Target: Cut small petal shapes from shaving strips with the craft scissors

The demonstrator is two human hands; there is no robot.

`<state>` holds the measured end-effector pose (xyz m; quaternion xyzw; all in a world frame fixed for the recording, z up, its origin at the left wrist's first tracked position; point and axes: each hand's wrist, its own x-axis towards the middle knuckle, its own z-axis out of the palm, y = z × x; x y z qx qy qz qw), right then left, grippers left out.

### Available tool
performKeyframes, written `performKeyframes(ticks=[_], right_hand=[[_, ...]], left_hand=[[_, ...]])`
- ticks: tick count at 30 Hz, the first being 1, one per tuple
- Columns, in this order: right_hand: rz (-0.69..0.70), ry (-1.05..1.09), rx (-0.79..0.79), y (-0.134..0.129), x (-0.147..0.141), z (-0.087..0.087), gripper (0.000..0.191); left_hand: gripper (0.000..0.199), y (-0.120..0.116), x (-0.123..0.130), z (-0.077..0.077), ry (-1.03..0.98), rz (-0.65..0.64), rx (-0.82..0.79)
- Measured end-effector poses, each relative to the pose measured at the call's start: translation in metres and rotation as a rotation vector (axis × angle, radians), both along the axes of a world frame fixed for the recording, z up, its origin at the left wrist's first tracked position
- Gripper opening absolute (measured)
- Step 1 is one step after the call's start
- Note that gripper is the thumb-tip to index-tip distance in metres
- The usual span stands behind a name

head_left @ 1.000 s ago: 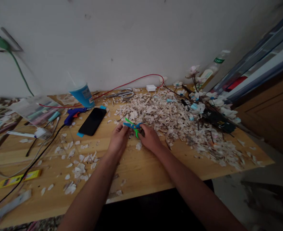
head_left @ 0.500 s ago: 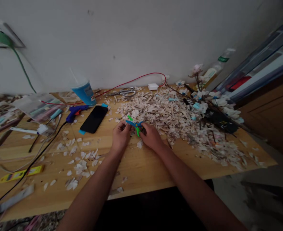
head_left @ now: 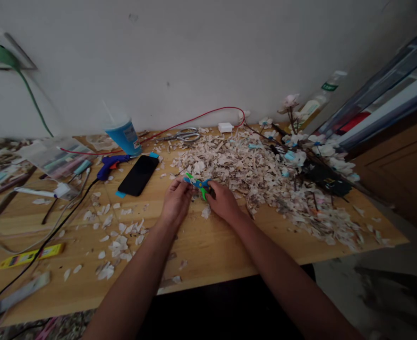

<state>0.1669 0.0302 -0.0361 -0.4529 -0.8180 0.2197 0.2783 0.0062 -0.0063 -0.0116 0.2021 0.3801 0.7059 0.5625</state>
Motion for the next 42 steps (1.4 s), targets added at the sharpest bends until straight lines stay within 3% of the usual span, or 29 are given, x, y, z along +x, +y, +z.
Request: performKeyframes(ticks=[6,11,25,36,39,42], right_hand=[[-0.012,0.0,-0.009,0.0,0.0,0.001,0.026],[-0.016,-0.002,-0.04,-0.003,0.0,0.006,0.029],[-0.005,0.014,-0.04,-0.001,0.001,0.002,0.03],[-0.001,0.014,-0.035,-0.002,0.0,0.007,0.026],[-0.003,0.013,-0.032,-0.002,0.0,0.005,0.02],[0.003,-0.004,-0.024,-0.001,0.001,0.003,0.02]], left_hand=[[0.033,0.002,0.0,-0.002,0.1,0.075,0.036],[0.029,0.0,0.002,-0.005,0.228,0.04,0.024],[0.029,-0.004,0.004,-0.002,0.297,0.107,0.057],[0.008,-0.004,-0.005,0.006,0.673,0.12,0.037],[0.012,-0.003,-0.006,0.005,0.596,0.119,0.036],[0.027,-0.001,-0.005,0.002,0.348,0.077,0.016]])
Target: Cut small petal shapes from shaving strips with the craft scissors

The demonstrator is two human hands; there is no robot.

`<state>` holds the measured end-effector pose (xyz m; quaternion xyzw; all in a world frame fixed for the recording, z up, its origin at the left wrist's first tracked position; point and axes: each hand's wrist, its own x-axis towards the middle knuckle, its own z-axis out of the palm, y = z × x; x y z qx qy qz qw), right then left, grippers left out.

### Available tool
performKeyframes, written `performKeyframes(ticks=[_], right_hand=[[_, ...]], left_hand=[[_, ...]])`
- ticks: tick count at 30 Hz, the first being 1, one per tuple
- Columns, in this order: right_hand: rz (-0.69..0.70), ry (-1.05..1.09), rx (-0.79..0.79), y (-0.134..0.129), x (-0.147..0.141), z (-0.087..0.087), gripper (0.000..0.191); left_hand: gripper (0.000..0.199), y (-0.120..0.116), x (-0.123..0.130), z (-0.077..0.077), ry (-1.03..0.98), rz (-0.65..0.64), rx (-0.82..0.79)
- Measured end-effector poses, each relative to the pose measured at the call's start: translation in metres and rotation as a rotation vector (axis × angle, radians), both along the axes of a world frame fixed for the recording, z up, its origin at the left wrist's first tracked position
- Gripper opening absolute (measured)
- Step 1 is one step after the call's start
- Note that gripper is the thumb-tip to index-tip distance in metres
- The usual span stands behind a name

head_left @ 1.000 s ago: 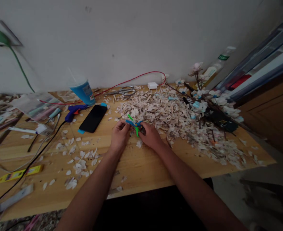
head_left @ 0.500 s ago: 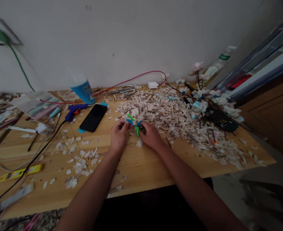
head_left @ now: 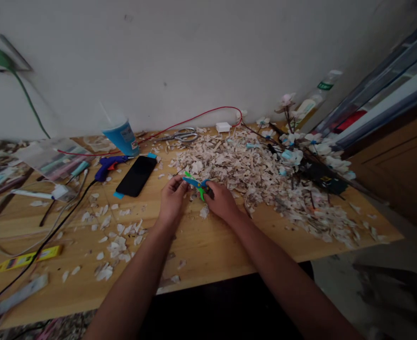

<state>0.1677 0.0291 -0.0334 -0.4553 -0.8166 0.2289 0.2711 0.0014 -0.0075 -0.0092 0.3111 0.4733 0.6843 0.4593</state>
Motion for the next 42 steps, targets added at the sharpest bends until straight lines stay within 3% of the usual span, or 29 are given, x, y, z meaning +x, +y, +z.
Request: performKeyframes(ticks=[3,6,24,36,42], right_hand=[[-0.005,-0.011,0.006,0.0,0.0,0.0,0.022],[-0.001,-0.015,0.013,-0.001,-0.001,0.002,0.025],[0.028,-0.013,-0.012,-0.001,0.0,0.006,0.022],[-0.019,-0.097,0.045,-0.002,-0.003,0.0,0.025],[-0.019,-0.145,0.091,-0.003,-0.003,-0.001,0.028]], left_hand=[[0.031,0.001,0.002,-0.002,-0.159,-0.043,-0.026],[0.03,0.001,0.002,-0.002,-0.166,-0.058,-0.032],[0.017,-0.001,-0.005,0.005,0.352,0.011,0.03],[0.014,-0.001,-0.021,0.009,0.675,-0.063,0.009],[0.021,-0.001,-0.021,0.005,0.713,-0.063,0.037]])
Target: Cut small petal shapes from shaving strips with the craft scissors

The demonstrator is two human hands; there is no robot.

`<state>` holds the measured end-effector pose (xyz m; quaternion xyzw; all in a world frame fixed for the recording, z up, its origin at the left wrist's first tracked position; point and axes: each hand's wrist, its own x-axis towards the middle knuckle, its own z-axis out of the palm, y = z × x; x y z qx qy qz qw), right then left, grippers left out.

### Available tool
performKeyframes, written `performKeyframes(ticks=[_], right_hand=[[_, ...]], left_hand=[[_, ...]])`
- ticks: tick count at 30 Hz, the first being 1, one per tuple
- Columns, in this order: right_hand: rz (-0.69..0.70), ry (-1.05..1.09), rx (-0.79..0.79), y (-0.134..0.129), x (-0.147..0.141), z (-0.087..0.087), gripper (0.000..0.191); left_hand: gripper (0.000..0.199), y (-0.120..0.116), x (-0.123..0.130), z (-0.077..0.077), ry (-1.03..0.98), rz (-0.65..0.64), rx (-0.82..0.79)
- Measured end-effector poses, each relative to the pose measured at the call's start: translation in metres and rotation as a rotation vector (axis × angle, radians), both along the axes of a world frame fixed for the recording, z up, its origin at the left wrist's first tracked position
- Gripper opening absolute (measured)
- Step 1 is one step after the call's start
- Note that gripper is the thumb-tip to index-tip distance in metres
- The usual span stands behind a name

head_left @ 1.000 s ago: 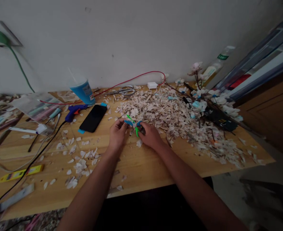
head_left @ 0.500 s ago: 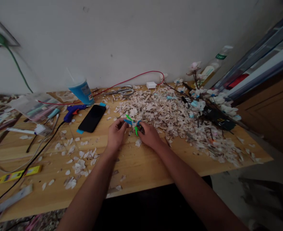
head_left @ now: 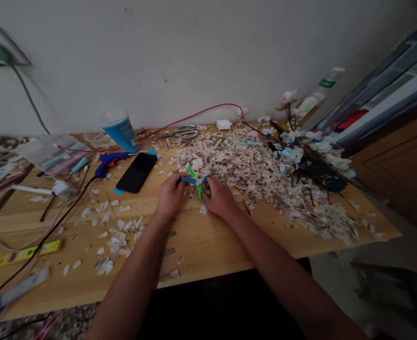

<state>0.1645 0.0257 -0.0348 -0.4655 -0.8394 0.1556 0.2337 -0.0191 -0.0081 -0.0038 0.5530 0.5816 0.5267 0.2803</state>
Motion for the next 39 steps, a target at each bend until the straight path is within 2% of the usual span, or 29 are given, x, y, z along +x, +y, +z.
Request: performKeyframes(ticks=[8,14,19,24,32,39], right_hand=[[-0.036,0.03,-0.04,-0.002,0.003,0.007,0.018],[-0.199,0.154,-0.084,0.002,0.009,0.003,0.021],[-0.052,0.125,-0.027,-0.003,0.009,0.008,0.028],[0.032,0.02,-0.018,-0.008,0.007,0.016,0.028],[0.026,0.033,-0.045,-0.008,0.007,0.017,0.024],[0.0,0.036,-0.053,-0.008,0.006,0.016,0.016]], left_hand=[[0.012,0.001,0.0,0.001,-0.118,-0.011,-0.025],[0.029,0.004,0.006,-0.006,-0.511,-0.033,-0.132],[0.032,0.006,0.011,-0.016,-0.806,0.004,-0.178],[0.037,0.006,0.015,-0.014,-0.844,0.039,-0.121],[0.035,0.004,0.026,-0.016,-0.875,0.008,-0.124],[0.029,0.005,0.018,-0.015,-0.809,0.015,-0.13]])
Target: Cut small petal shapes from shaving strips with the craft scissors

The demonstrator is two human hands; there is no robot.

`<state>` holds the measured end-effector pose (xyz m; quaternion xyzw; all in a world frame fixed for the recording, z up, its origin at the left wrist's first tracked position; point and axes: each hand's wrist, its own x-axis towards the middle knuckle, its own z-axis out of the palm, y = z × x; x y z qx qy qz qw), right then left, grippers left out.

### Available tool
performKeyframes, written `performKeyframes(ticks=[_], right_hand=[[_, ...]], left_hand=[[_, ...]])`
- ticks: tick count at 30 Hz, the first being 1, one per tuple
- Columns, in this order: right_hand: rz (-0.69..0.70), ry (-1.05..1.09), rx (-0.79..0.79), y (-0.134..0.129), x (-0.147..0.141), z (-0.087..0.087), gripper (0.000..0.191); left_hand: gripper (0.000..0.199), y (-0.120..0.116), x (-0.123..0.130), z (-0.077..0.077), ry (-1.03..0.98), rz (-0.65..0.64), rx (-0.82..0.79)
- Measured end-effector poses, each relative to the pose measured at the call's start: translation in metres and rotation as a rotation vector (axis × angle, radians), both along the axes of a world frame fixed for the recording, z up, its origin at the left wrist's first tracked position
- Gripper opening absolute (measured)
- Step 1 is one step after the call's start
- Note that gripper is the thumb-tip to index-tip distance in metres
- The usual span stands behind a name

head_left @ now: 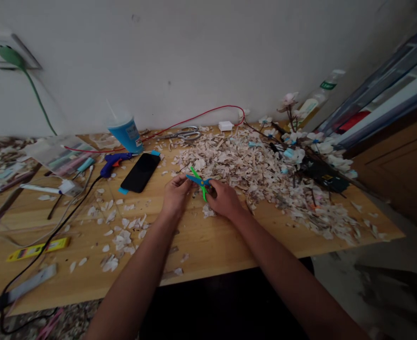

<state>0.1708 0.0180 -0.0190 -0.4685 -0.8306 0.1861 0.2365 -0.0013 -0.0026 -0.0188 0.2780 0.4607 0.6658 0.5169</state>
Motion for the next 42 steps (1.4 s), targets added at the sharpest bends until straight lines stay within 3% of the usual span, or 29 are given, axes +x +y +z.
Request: performKeyframes(ticks=[12,16,21,26,37,42], right_hand=[[-0.175,0.027,-0.021,0.008,0.005,-0.013,0.024],[-0.064,0.073,0.043,0.005,0.004,-0.009,0.028],[0.075,-0.018,0.081,0.002,0.001,-0.003,0.028],[0.067,-0.02,0.064,0.002,0.001,-0.002,0.023],[0.036,-0.031,0.064,0.001,0.0,0.002,0.012],[-0.018,-0.081,0.059,0.001,0.001,0.001,0.01]], left_hand=[[0.031,-0.003,-0.01,0.012,0.218,-0.001,-0.003],[0.032,-0.003,-0.008,0.01,0.1,0.027,-0.011],[0.032,-0.004,0.003,0.006,0.029,0.074,-0.011],[0.031,-0.005,0.013,0.001,0.005,0.074,-0.018],[0.028,-0.001,0.007,-0.003,-0.03,0.028,-0.042],[0.023,-0.001,-0.003,0.006,0.197,0.003,0.012]])
